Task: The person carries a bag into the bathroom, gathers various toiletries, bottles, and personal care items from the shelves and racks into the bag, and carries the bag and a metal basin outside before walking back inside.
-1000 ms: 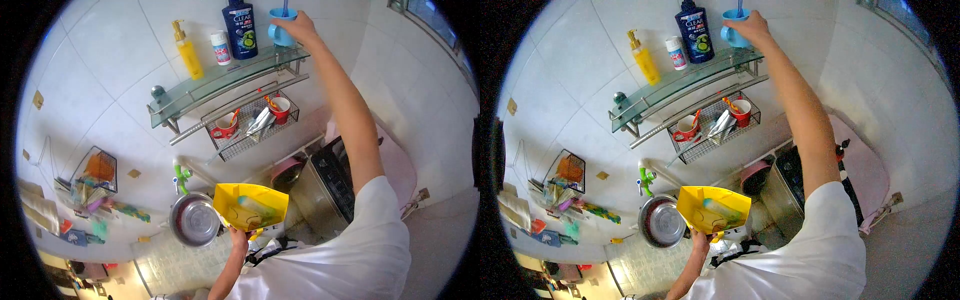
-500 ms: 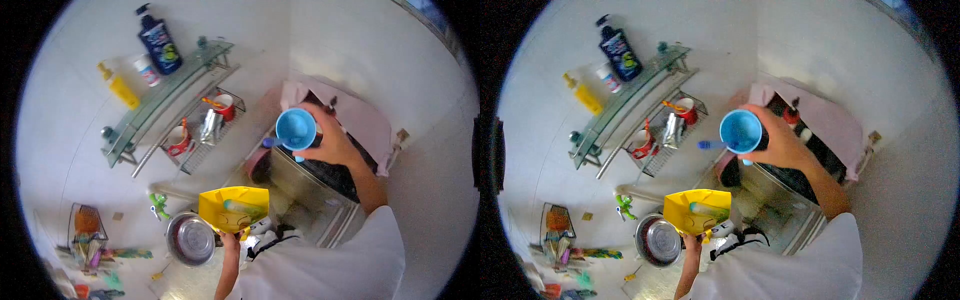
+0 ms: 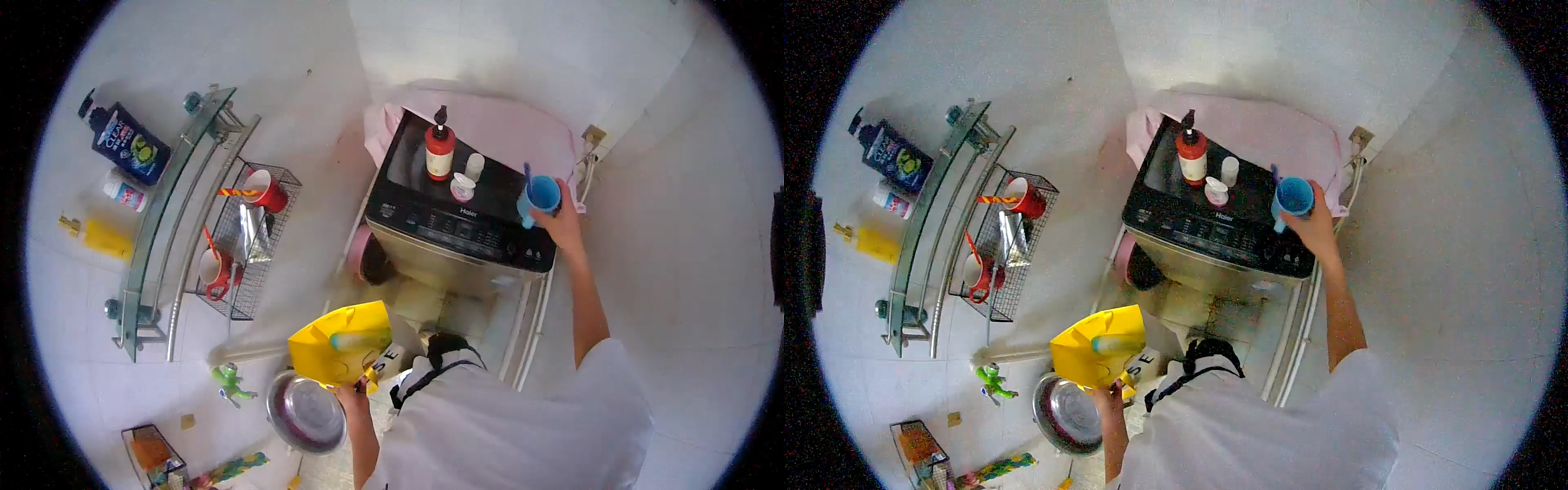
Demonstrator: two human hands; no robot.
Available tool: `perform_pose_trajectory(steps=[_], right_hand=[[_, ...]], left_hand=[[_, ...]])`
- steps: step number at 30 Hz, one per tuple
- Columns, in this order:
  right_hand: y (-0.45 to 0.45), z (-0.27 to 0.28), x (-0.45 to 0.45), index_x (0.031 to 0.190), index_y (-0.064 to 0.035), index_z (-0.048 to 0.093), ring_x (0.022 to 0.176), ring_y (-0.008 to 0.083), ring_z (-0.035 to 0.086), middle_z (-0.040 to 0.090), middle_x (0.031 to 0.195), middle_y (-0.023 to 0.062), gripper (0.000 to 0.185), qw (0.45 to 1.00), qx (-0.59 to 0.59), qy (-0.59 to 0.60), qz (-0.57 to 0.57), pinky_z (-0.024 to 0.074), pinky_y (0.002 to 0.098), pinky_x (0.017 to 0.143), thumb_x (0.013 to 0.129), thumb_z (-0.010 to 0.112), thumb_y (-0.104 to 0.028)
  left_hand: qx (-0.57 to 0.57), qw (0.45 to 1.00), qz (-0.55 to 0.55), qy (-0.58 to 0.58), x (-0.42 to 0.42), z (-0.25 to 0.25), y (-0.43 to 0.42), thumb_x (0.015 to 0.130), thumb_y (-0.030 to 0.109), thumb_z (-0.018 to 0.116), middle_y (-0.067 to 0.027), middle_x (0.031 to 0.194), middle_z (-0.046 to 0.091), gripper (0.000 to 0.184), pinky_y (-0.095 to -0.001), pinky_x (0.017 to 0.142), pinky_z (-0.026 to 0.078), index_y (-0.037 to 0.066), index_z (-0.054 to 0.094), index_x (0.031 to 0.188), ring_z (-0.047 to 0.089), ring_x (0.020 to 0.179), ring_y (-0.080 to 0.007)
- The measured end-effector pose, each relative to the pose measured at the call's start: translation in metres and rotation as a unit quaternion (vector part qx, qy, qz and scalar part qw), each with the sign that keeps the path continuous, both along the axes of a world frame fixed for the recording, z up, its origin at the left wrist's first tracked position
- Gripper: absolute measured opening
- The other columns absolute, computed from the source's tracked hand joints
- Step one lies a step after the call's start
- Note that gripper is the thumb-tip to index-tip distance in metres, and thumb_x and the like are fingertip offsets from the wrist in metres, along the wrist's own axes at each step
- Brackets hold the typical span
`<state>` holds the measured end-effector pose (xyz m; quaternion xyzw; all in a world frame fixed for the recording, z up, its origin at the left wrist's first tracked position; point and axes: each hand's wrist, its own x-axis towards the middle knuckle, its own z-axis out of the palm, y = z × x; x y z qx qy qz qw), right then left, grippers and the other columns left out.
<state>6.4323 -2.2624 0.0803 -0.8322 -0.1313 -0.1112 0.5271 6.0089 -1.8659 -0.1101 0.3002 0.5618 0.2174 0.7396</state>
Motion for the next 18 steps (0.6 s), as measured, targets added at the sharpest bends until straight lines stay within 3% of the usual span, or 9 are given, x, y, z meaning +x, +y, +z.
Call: perform_pose_trajectory(steps=[4, 12, 14, 15, 16, 17, 18], right_hand=[[0.001, -0.044, 0.06, 0.126, -0.0007, 0.037, 0.103, 0.0207, 0.054, 0.055, 0.112, 0.0121, 0.074, 0.994, 0.084, 0.071, 0.02, 0.0416, 0.0324, 0.09, 0.068, 0.077, -0.022], [0.025, -0.078, 0.113, 0.128, -0.0024, 0.036, 0.107, 0.0225, 0.05, 0.051, 0.117, 0.0126, 0.074, 0.999, -0.011, 0.044, 0.009, 0.0408, 0.0339, 0.091, 0.07, 0.076, -0.024], [0.024, -0.083, 0.106, 0.133, 0.0011, 0.026, 0.108, 0.0228, 0.049, 0.048, 0.12, 0.0135, 0.08, 0.992, 0.084, 0.072, 0.063, 0.041, 0.0348, 0.092, 0.073, 0.075, -0.022], [0.025, -0.061, 0.091, 0.135, 0.0032, 0.021, 0.109, 0.0228, 0.049, 0.047, 0.121, 0.0143, 0.086, 0.987, 0.09, 0.111, 0.078, 0.0413, 0.0353, 0.092, 0.074, 0.074, -0.023], [0.019, -0.056, 0.08, 0.135, 0.0048, 0.025, 0.114, 0.0257, 0.046, 0.038, 0.131, 0.0171, 0.086, 0.99, 0.051, 0.131, -0.013, 0.041, 0.0362, 0.093, 0.073, 0.075, -0.027], [-0.001, -0.079, 0.094, 0.135, 0.0039, 0.028, 0.113, 0.0276, 0.047, 0.041, 0.129, 0.0178, 0.083, 0.983, -0.128, -0.009, -0.132, 0.0407, 0.0357, 0.094, 0.074, 0.074, -0.028], [0.014, -0.048, 0.072, 0.133, 0.0034, 0.031, 0.112, 0.0274, 0.048, 0.044, 0.127, 0.0172, 0.076, 0.975, -0.117, -0.073, -0.173, 0.0406, 0.0356, 0.094, 0.076, 0.072, -0.025]], left_hand=[[-0.015, 0.999, 0.034, 0.027, 0.013, 0.024, -0.008, 0.087, 0.028, 0.056, -0.005, 0.105, 0.053, 0.036, -0.0269, 0.057, 0.05, 0.02, 0.043, 0.119, 0.053, 0.081, -0.0195], [0.032, 0.998, -0.024, -0.053, 0.016, 0.041, -0.015, 0.085, 0.032, 0.059, -0.0045, 0.1, 0.057, 0.036, -0.0275, 0.058, 0.049, 0.02, 0.046, 0.117, 0.055, 0.08, -0.0189], [-0.034, 0.996, 0.058, -0.062, 0.02, 0.061, -0.021, 0.087, 0.029, 0.056, -0.007, 0.102, 0.059, 0.035, -0.0292, 0.057, 0.051, 0.017, 0.043, 0.117, 0.059, 0.08, -0.0223], [-0.015, 0.998, 0.045, -0.05, 0.017, 0.054, -0.021, 0.088, 0.025, 0.054, -0.0081, 0.103, 0.058, 0.034, -0.0294, 0.055, 0.052, 0.017, 0.04, 0.118, 0.06, 0.08, -0.0233], [0.001, 0.999, 0.023, -0.036, 0.015, 0.045, -0.018, 0.089, 0.022, 0.052, -0.0092, 0.104, 0.058, 0.034, -0.0295, 0.054, 0.053, 0.017, 0.037, 0.119, 0.061, 0.081, -0.0242], [0.009, 0.998, 0.048, -0.041, 0.014, 0.053, -0.021, 0.089, 0.022, 0.052, -0.0092, 0.104, 0.058, 0.034, -0.0295, 0.054, 0.053, 0.017, 0.037, 0.119, 0.061, 0.081, -0.0242], [0.01, 0.998, 0.042, -0.051, 0.018, 0.062, -0.023, 0.09, 0.018, 0.05, -0.0102, 0.105, 0.057, 0.034, -0.03, 0.053, 0.053, 0.017, 0.035, 0.12, 0.061, 0.082, -0.0251]])
